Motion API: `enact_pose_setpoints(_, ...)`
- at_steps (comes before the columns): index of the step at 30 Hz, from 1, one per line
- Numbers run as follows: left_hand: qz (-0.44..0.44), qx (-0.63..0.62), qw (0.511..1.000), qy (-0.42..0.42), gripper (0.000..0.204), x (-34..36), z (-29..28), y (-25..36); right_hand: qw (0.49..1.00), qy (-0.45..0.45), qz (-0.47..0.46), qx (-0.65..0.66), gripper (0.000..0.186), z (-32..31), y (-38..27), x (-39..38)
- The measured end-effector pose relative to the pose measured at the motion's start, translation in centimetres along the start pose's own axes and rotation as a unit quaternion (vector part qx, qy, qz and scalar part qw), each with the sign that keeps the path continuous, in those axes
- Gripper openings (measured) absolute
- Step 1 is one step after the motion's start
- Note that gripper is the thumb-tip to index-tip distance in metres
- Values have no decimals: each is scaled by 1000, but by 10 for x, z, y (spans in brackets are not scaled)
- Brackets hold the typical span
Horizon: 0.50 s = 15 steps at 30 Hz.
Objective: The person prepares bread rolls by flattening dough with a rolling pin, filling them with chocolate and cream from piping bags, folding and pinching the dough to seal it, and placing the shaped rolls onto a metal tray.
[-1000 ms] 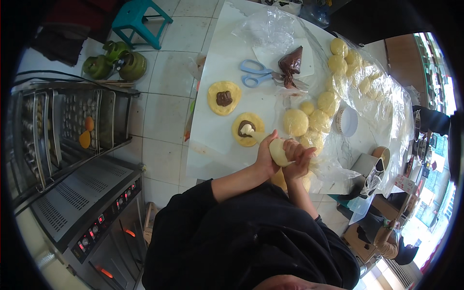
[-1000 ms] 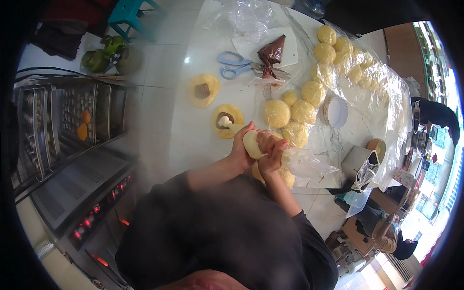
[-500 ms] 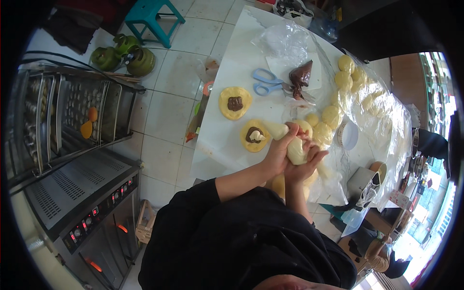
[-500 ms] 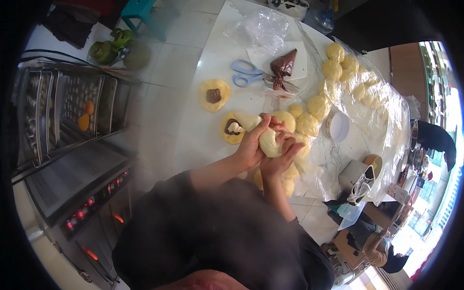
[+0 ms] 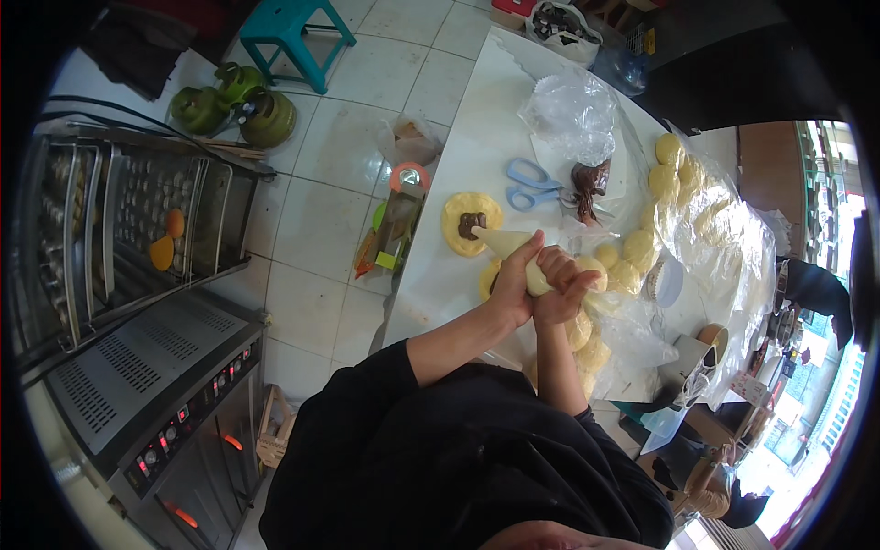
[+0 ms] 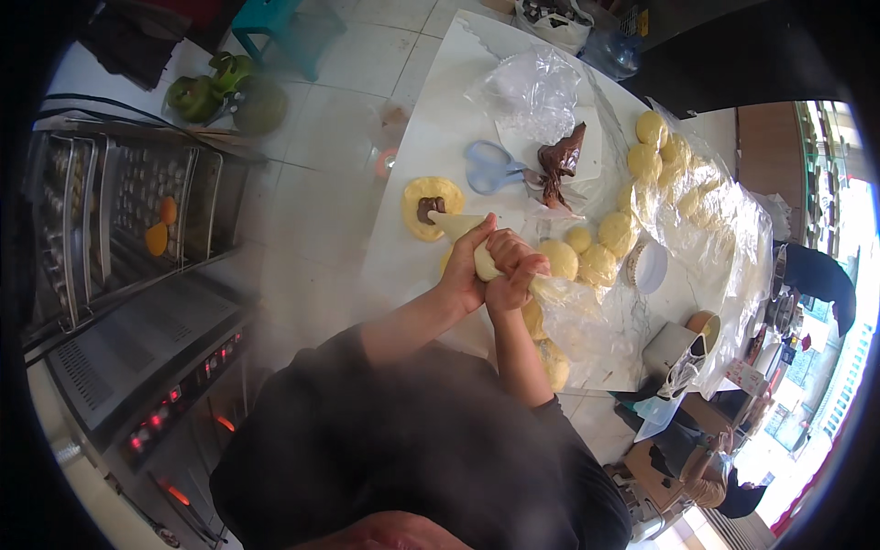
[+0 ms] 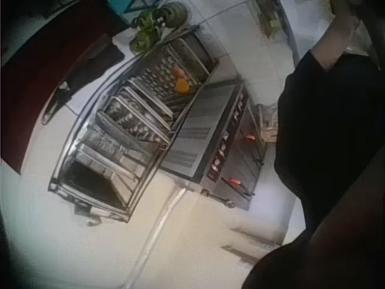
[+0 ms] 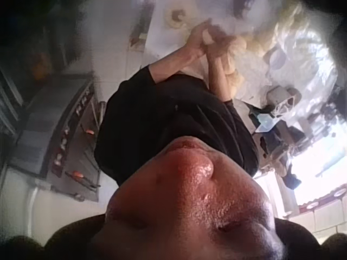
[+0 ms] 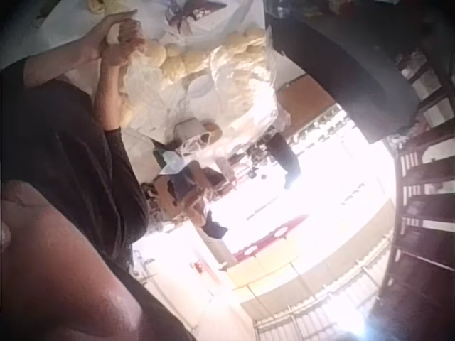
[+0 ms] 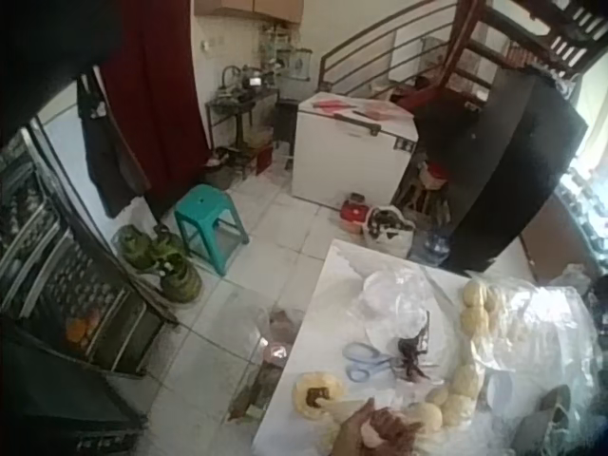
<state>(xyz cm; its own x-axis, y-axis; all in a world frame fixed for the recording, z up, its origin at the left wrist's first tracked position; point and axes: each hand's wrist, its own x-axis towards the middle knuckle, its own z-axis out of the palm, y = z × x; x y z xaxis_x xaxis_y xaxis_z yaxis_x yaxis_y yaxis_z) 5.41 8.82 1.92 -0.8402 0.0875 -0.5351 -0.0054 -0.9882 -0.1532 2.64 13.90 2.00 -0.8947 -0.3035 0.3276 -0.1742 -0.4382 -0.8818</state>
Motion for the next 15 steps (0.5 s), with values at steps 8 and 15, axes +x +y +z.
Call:
enact_pose_setpoints(8,-31,-40,999,21,23,11,-1,9,1000,0,5,7,52,-11,21,4)
enact_pose_setpoints(15,-50,-26,998,-5,22,7,-9,5,980,105,57,158,52,-6,22,-8)
